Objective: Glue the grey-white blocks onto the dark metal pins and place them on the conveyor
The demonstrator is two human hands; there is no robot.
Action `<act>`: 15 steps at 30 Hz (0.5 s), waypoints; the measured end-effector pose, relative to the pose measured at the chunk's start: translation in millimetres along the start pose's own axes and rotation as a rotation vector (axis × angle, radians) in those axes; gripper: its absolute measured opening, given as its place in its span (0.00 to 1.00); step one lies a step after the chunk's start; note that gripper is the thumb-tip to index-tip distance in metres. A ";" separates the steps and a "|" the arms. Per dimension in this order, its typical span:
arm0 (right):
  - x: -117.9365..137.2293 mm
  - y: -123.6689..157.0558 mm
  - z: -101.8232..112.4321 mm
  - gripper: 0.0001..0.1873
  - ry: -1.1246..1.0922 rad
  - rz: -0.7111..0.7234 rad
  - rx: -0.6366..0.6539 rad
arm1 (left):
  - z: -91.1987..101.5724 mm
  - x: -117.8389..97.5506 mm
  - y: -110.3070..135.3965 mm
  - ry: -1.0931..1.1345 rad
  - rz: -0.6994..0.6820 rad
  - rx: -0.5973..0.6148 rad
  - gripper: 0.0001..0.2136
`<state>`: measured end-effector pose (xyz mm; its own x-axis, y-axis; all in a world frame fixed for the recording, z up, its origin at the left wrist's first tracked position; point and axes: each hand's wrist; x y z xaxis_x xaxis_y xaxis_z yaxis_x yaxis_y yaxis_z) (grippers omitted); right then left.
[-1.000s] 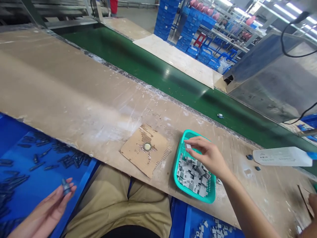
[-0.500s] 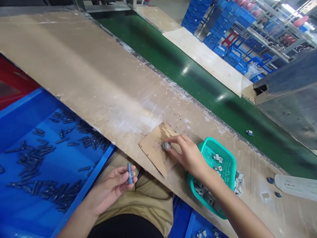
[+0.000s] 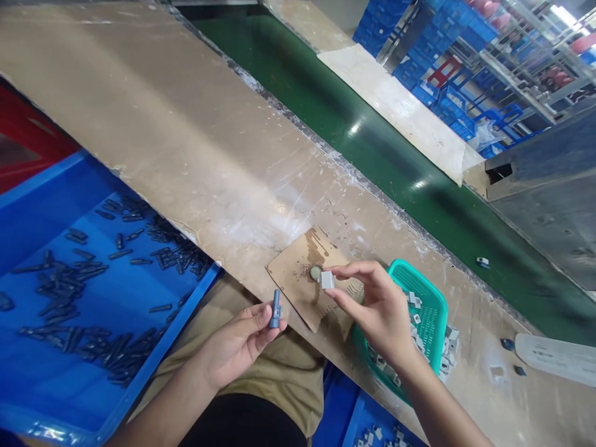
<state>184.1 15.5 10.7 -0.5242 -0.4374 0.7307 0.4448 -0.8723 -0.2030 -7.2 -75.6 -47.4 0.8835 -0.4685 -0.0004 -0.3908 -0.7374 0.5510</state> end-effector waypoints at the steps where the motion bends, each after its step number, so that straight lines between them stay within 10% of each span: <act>1: 6.5 4.5 -0.6 0.15 -0.076 0.018 -0.018 | -3.8 1.7 -1.7 0.010 0.013 0.007 0.11; 15: 31.5 37.7 -9.8 0.22 -0.145 0.147 0.016 | -18.1 17.3 -3.3 0.010 0.104 0.048 0.13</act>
<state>177.3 -33.3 19.7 -0.3430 -0.5225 0.7806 0.5213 -0.7972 -0.3046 14.0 -72.5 -34.1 0.8401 -0.5386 0.0635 -0.4922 -0.7079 0.5066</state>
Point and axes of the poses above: each hand's wrist, its own y-axis away from the middle knuckle, its own z-axis out of the back of the hand, x = y × z, and after that the axes turned 5 degrees about y, right-handed
